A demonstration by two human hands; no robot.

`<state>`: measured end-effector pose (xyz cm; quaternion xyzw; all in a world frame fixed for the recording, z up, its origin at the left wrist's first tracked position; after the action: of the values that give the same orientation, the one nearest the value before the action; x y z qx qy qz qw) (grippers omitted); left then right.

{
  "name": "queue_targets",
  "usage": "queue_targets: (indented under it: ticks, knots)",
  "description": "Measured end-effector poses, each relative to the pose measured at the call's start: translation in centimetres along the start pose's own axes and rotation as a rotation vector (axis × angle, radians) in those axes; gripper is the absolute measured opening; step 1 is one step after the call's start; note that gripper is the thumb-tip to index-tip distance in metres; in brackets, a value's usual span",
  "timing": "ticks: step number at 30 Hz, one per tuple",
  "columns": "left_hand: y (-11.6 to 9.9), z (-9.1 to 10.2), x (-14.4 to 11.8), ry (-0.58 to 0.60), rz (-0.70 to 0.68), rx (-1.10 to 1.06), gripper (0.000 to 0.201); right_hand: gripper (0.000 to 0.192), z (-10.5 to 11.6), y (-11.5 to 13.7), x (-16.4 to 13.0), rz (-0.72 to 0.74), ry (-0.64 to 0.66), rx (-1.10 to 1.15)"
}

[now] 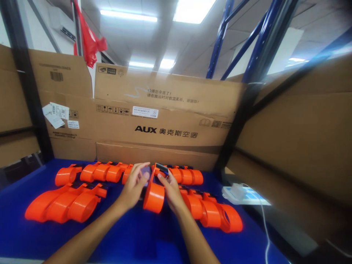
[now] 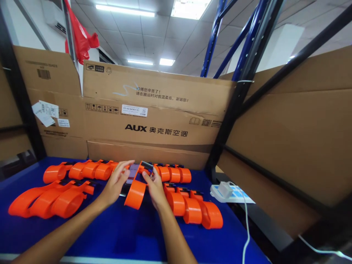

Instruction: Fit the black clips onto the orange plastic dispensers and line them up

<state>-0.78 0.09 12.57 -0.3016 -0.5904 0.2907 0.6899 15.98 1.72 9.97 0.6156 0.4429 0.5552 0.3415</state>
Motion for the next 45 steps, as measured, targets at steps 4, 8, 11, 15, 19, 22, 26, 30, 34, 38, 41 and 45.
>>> queue_targets:
  ticks: [4, 8, 11, 15, 19, 22, 26, 30, 34, 38, 41, 45]
  knots:
    - [4.5, -1.8, 0.4, -0.018, 0.291, -0.379, 0.059, 0.050, -0.7, 0.4, -0.2, 0.016, 0.105, -0.040]
    - [6.7, -2.3, -0.3, -0.070, 0.405, -0.572, 0.047, 0.056, -1.4, 0.2, -0.5, 0.052, 0.153, -0.127]
    - [7.0, -1.7, -0.7, -0.095, 0.384, -0.556, 0.043, 0.057, -1.3, -0.4, -0.6, 0.014, 0.162, -0.177]
    - [7.3, -0.6, -0.9, -0.186, 0.362, -0.505, 0.042, 0.045, -0.3, -1.6, -1.0, -0.152, 0.186, -0.198]
    - [7.5, -0.4, -1.0, -0.180, 0.336, -0.494, 0.041, 0.039, -0.1, -2.1, -1.6, -0.194, 0.204, -0.222]
    - [7.4, -0.7, -1.1, -0.154, 0.325, -0.498, 0.041, 0.035, -0.3, -2.3, -1.9, -0.175, 0.185, -0.269]
    - [7.2, -0.9, -1.2, -0.122, 0.329, -0.485, 0.040, 0.022, -0.2, -2.4, -1.8, -0.141, 0.118, -0.324]
    - [7.1, -0.8, -1.3, -0.121, 0.353, -0.460, 0.042, 0.012, -0.1, -2.5, -1.7, -0.119, 0.069, -0.354]
    - [7.1, -0.5, -1.3, -0.161, 0.368, -0.441, 0.043, 0.013, -0.2, -2.7, -1.9, -0.125, 0.078, -0.383]
    - [7.1, -0.5, -1.3, -0.158, 0.368, -0.445, 0.042, 0.019, -0.1, -2.8, -1.8, -0.118, 0.050, -0.401]
    - [7.1, -0.5, -1.3, -0.136, 0.356, -0.450, 0.042, 0.018, -0.1, -2.8, -1.6, -0.104, 0.034, -0.408]
    - [6.7, -0.6, -1.3, -0.125, 0.346, -0.466, 0.044, 0.015, -0.1, -2.9, -1.6, -0.106, 0.012, -0.400]
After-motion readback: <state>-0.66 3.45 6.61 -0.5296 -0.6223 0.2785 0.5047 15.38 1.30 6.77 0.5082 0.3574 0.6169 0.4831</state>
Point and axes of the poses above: each hand's wrist, its own x-axis towards the middle knuckle, its own z-axis out of the back of the hand, y = z × x, the point moved 4 cm from there along x, towards the middle knuckle, and after that the axes turned 5 degrees about -x, right-handed, at the moved point
